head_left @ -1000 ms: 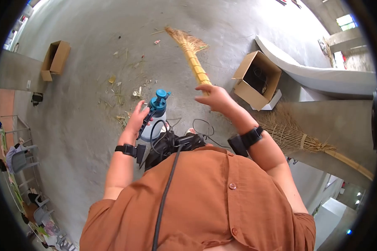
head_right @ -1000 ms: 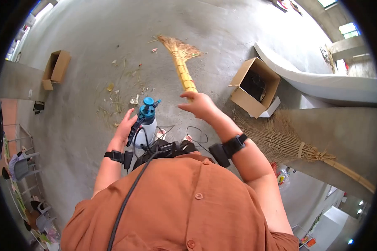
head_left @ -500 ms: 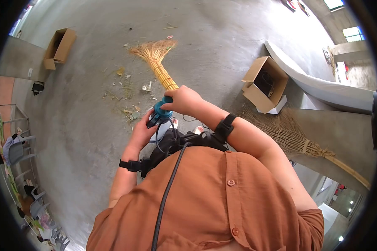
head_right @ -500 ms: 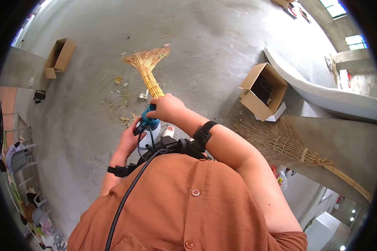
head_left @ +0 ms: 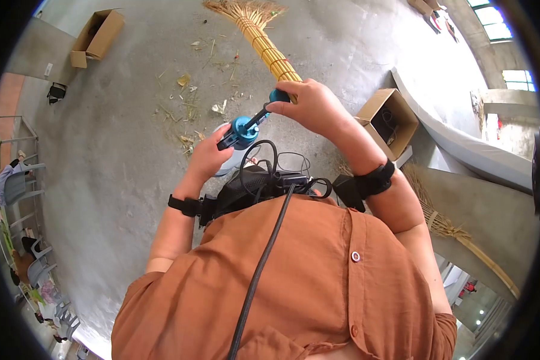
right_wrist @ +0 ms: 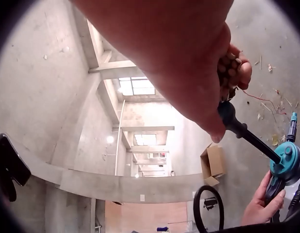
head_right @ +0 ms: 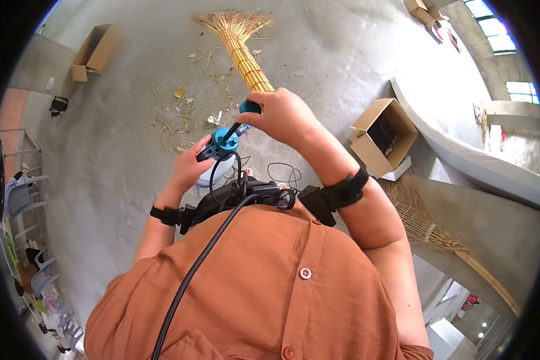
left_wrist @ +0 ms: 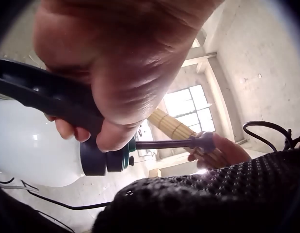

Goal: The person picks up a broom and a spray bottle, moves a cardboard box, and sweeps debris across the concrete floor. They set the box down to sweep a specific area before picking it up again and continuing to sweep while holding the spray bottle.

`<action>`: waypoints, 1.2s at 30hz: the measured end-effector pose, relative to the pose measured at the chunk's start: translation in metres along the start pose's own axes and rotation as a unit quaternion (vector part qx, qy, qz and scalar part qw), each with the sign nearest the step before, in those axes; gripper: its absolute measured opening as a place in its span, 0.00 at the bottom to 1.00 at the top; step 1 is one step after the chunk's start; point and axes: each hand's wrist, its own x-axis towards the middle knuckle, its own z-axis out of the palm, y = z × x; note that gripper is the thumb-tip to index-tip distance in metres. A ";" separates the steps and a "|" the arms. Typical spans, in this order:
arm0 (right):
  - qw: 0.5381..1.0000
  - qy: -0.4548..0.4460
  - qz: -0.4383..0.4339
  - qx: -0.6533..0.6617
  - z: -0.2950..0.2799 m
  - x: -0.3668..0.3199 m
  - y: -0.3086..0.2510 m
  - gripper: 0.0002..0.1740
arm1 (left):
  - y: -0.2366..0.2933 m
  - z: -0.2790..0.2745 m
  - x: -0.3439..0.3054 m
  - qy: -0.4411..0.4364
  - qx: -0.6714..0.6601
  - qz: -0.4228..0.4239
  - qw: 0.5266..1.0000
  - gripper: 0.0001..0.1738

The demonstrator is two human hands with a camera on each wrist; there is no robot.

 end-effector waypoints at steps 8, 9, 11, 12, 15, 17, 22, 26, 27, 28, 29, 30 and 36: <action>0.992 -0.073 0.094 0.040 0.044 0.007 0.024 0.26 | 0.051 -0.008 0.019 -0.026 0.025 -0.024 0.999 0.30; 0.988 -0.065 0.107 0.087 0.042 0.008 0.023 0.27 | 0.052 -0.009 0.020 -0.029 0.026 -0.023 0.999 0.30; 0.985 -0.088 0.122 0.083 0.035 0.008 0.022 0.30 | 0.053 -0.010 0.020 -0.052 0.090 -0.039 0.994 0.31; 0.982 -0.109 0.130 0.078 0.026 0.007 0.020 0.32 | 0.053 -0.011 0.021 -0.050 0.090 -0.040 0.994 0.31; 0.987 -0.056 0.127 0.077 0.000 0.005 0.027 0.31 | 0.042 -0.012 0.023 -0.106 0.139 -0.085 0.981 0.31; 0.991 -0.033 0.120 0.051 -0.020 0.003 0.021 0.30 | 0.019 -0.010 0.017 -0.074 0.070 -0.076 0.992 0.31; 0.996 -0.026 0.082 0.032 -0.009 0.006 0.021 0.26 | 0.050 -0.014 0.023 -0.073 0.068 -0.087 0.991 0.31; 0.991 -0.093 0.099 -0.007 0.028 0.013 0.019 0.27 | 0.074 -0.011 0.033 -0.043 0.077 -0.039 0.995 0.30; 0.992 -0.085 0.095 -0.006 0.028 0.013 0.021 0.27 | 0.075 -0.012 0.033 -0.045 0.054 -0.055 0.996 0.30; 0.990 -0.082 0.108 0.044 0.027 0.012 0.026 0.29 | 0.071 -0.010 0.033 -0.042 0.058 -0.050 0.996 0.30; 0.984 -0.079 0.123 0.097 0.027 0.010 0.029 0.31 | 0.063 -0.007 0.032 -0.043 0.053 -0.034 0.997 0.31; 0.985 -0.076 0.122 0.098 0.025 0.007 0.029 0.31 | 0.061 -0.005 0.031 -0.044 0.047 -0.020 0.998 0.31; 0.989 -0.017 0.128 0.072 -0.019 -0.001 0.030 0.30 | 0.044 -0.005 0.029 -0.100 0.146 -0.080 0.981 0.32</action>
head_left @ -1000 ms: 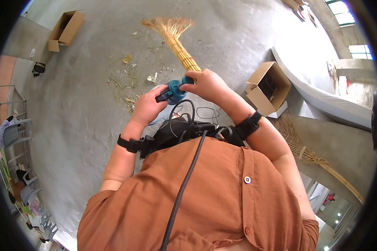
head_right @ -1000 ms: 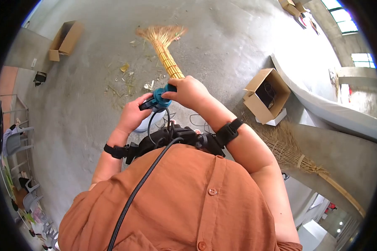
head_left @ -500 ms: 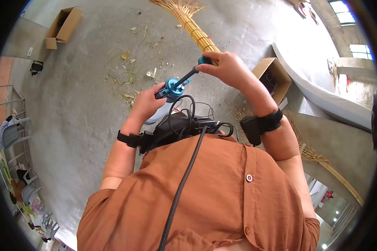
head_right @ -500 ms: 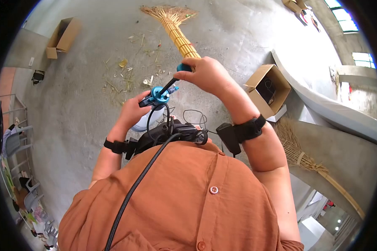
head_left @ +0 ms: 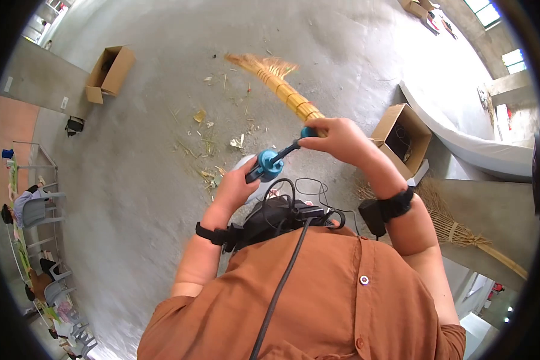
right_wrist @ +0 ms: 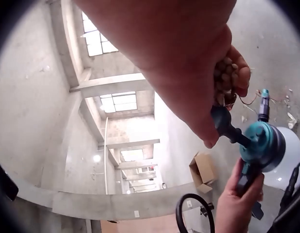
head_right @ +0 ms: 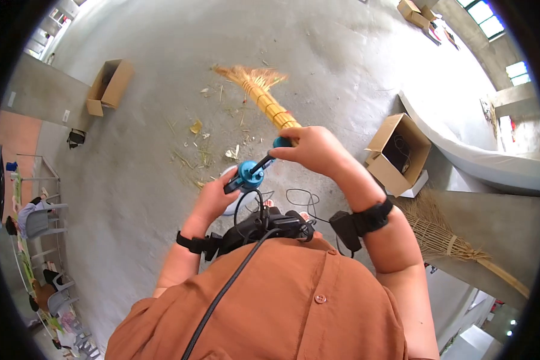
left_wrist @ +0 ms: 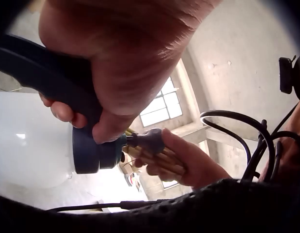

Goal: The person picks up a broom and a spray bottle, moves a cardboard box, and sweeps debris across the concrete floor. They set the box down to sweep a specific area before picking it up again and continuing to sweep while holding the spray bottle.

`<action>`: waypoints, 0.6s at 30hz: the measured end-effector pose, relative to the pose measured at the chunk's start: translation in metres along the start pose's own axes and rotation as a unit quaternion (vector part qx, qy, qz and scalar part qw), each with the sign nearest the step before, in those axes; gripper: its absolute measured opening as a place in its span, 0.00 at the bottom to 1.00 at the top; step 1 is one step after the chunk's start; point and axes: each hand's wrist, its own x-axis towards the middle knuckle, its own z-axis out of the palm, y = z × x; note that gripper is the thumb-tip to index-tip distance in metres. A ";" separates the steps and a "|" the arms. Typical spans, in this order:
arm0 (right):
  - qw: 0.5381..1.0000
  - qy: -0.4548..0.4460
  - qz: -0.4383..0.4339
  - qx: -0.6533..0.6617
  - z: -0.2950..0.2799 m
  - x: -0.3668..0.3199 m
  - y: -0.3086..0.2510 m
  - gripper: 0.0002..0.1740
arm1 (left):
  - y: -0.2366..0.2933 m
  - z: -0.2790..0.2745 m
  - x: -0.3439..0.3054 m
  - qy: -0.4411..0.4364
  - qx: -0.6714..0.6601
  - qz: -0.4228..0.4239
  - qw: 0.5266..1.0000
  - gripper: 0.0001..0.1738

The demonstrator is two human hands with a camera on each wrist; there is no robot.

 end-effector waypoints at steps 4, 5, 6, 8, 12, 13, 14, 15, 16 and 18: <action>0.999 0.038 -0.012 -0.028 -0.007 -0.002 -0.003 0.27 | -0.019 0.010 0.003 0.059 -0.042 0.045 0.996 0.31; 0.998 0.053 -0.016 -0.033 0.003 -0.001 -0.002 0.25 | -0.017 0.010 0.003 0.045 -0.045 0.021 0.998 0.30; 0.997 0.063 -0.021 -0.041 0.013 0.001 0.002 0.24 | -0.010 0.007 0.002 0.031 -0.048 -0.004 0.998 0.30; 0.999 0.021 -0.013 -0.043 0.023 0.003 0.006 0.27 | 0.002 0.004 0.005 0.028 -0.021 0.002 0.999 0.31; 0.998 -0.044 -0.013 -0.048 0.054 0.008 0.020 0.29 | 0.021 0.009 0.008 0.044 -0.076 0.032 0.996 0.30; 0.999 -0.047 -0.010 -0.019 0.056 0.011 0.027 0.31 | 0.022 0.008 0.009 0.041 -0.077 0.037 0.995 0.30; 0.999 -0.046 0.001 -0.013 0.058 0.010 0.036 0.31 | 0.023 0.009 0.008 0.029 -0.078 0.041 0.996 0.29; 0.998 -0.064 -0.006 -0.011 0.054 0.011 0.035 0.32 | 0.008 0.017 0.011 0.032 -0.072 0.057 0.995 0.30; 0.996 -0.083 -0.008 -0.008 0.050 0.008 0.032 0.32 | 0.022 0.006 0.006 -0.010 -0.063 0.029 0.998 0.31; 0.997 -0.072 -0.003 -0.024 0.039 0.004 0.028 0.33 | 0.002 0.018 0.012 -0.014 -0.009 0.021 1.000 0.32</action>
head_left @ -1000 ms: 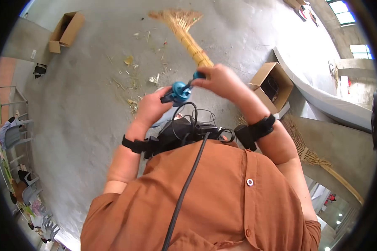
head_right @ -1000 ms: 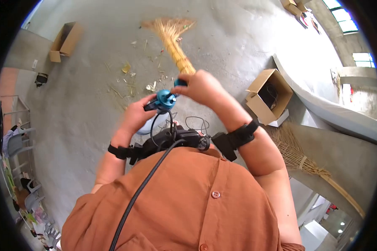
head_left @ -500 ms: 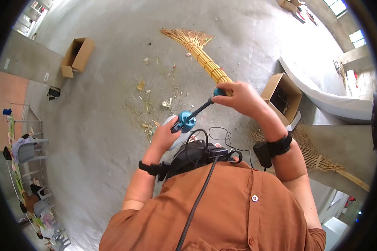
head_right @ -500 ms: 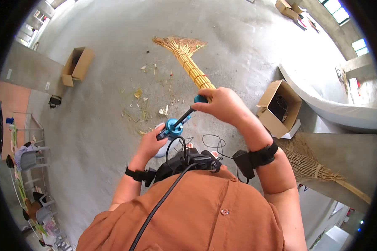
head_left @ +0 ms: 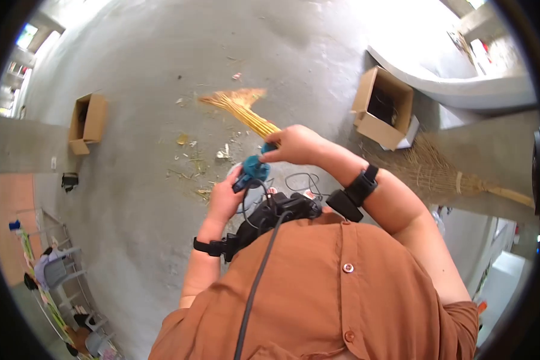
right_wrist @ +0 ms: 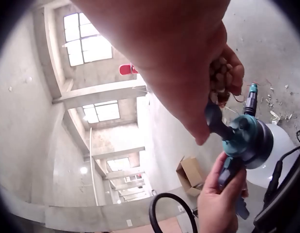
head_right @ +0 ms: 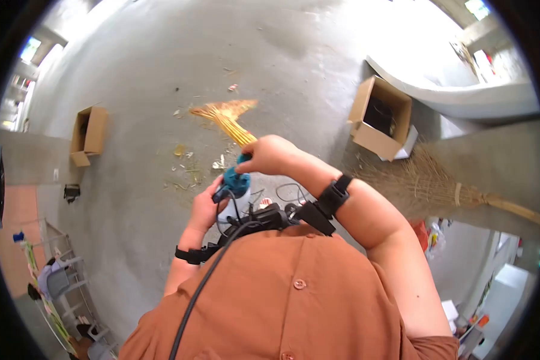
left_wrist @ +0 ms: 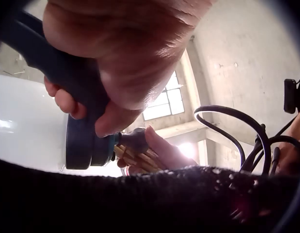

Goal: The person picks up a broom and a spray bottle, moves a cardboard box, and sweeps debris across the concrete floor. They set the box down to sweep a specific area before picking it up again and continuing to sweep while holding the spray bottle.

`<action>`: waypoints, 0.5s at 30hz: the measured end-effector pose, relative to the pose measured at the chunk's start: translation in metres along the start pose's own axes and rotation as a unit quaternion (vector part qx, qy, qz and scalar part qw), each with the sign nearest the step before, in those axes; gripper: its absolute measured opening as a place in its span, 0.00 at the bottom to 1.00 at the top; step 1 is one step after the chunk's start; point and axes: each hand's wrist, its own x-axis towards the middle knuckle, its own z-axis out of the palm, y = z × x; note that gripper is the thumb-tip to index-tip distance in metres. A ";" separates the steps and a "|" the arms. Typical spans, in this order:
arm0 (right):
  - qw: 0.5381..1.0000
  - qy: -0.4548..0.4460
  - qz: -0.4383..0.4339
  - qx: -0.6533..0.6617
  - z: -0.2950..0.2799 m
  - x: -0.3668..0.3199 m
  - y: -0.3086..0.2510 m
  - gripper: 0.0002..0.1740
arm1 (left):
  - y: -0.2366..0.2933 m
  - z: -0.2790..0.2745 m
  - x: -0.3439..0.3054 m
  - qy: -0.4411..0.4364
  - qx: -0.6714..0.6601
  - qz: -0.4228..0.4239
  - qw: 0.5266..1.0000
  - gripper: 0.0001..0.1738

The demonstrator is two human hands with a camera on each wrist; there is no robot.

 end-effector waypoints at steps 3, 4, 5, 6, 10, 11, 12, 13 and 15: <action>1.000 0.026 0.003 0.006 -0.023 -0.012 -0.002 0.31 | -0.035 0.010 0.001 0.010 0.000 0.027 1.000 0.33; 0.999 0.030 0.004 0.010 -0.031 -0.016 -0.003 0.31 | -0.048 0.014 0.001 0.027 -0.030 0.019 0.999 0.31; 0.999 0.030 0.005 0.010 -0.037 -0.020 -0.006 0.29 | -0.061 0.018 0.002 0.036 -0.040 0.016 0.998 0.32; 0.999 0.034 0.013 0.014 -0.034 -0.020 -0.005 0.29 | -0.057 0.016 0.005 0.028 -0.039 0.020 0.999 0.32; 0.997 0.060 0.038 0.010 -0.007 -0.014 -0.002 0.27 | -0.027 -0.002 0.007 -0.005 -0.042 -0.045 0.998 0.31; 0.998 0.053 0.042 0.006 0.001 -0.010 0.002 0.27 | -0.023 -0.004 0.007 -0.003 -0.045 -0.023 0.999 0.31; 0.998 0.046 0.045 0.004 0.007 -0.007 0.005 0.27 | -0.016 -0.006 0.007 0.000 -0.047 -0.001 0.999 0.31; 0.999 0.016 0.051 0.001 0.010 -0.005 0.007 0.29 | -0.008 -0.007 0.007 -0.013 -0.051 -0.004 0.999 0.32; 0.999 0.011 0.050 0.006 0.024 0.001 0.013 0.30 | 0.014 -0.011 0.008 -0.022 -0.036 0.017 0.999 0.32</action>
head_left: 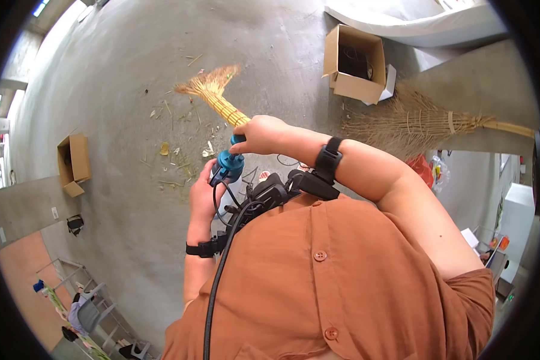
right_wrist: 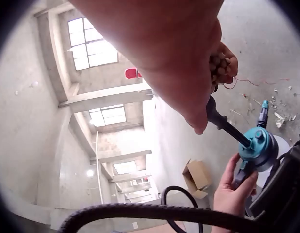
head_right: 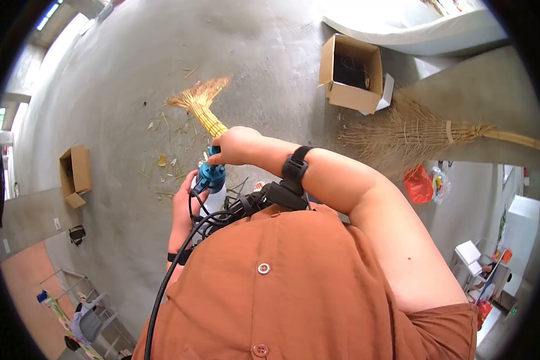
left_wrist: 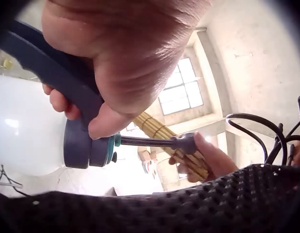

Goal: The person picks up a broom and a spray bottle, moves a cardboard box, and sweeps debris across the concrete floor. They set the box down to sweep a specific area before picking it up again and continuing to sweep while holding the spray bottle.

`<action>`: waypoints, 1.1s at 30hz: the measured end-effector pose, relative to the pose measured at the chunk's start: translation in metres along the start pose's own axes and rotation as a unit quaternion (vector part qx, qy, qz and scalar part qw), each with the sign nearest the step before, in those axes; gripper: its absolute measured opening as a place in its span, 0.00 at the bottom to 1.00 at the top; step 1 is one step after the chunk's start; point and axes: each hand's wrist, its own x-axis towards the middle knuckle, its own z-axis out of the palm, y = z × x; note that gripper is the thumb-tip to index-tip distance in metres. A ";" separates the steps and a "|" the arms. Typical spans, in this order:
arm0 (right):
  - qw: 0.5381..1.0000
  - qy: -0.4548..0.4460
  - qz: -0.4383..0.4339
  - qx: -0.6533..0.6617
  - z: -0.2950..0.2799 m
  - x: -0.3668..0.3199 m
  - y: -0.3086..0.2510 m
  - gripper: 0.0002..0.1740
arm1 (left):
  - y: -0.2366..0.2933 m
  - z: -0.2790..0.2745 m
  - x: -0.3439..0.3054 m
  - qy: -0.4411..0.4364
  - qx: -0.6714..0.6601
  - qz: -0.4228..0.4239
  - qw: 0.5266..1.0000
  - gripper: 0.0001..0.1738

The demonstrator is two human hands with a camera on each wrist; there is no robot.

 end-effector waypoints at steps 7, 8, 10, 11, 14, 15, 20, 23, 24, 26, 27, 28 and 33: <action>0.934 -0.093 0.077 0.336 0.021 0.008 0.043 0.35 | -0.024 0.003 0.021 -0.118 -0.016 -0.030 0.992 0.30; 0.881 -0.089 0.091 0.455 0.019 -0.001 0.054 0.34 | -0.031 0.004 0.022 -0.131 -0.092 -0.061 0.985 0.30; 0.811 -0.056 0.098 0.575 0.029 -0.017 0.087 0.37 | -0.038 0.008 0.024 -0.157 -0.173 -0.072 0.970 0.30; 0.786 -0.036 0.105 0.608 0.031 -0.034 0.101 0.39 | -0.044 0.009 0.024 -0.167 -0.167 -0.071 0.969 0.30; 0.746 0.037 0.179 0.640 0.060 -0.084 0.142 0.36 | -0.067 0.015 0.031 -0.216 -0.133 -0.061 0.965 0.30; 0.727 0.059 0.203 0.653 0.070 -0.105 0.152 0.33 | -0.071 0.017 0.035 -0.223 -0.129 -0.057 0.964 0.30; 0.698 0.084 0.347 0.621 0.141 -0.193 0.199 0.15 | -0.078 0.025 0.054 -0.208 -0.124 -0.053 0.969 0.33; 0.648 0.148 0.414 0.622 0.173 -0.227 0.208 0.12 | -0.061 0.026 0.059 -0.208 -0.069 -0.065 0.973 0.31; 0.616 0.180 0.439 0.628 0.185 -0.237 0.212 0.11 | -0.056 0.026 0.060 -0.216 -0.054 -0.081 0.971 0.28; 0.566 0.209 0.465 0.648 0.206 -0.253 0.224 0.10 | -0.072 0.034 0.066 -0.219 -0.071 -0.096 0.969 0.25; 0.521 0.238 0.486 0.660 0.216 -0.261 0.231 0.09 | -0.069 0.036 0.071 -0.223 -0.009 -0.093 0.970 0.25; 0.501 0.252 0.489 0.669 0.226 -0.268 0.238 0.08 | -0.066 0.036 0.071 -0.236 0.002 -0.087 0.968 0.26; 0.475 0.261 0.481 0.689 0.239 -0.287 0.282 0.07 | -0.064 0.042 0.076 -0.252 -0.054 -0.066 0.964 0.27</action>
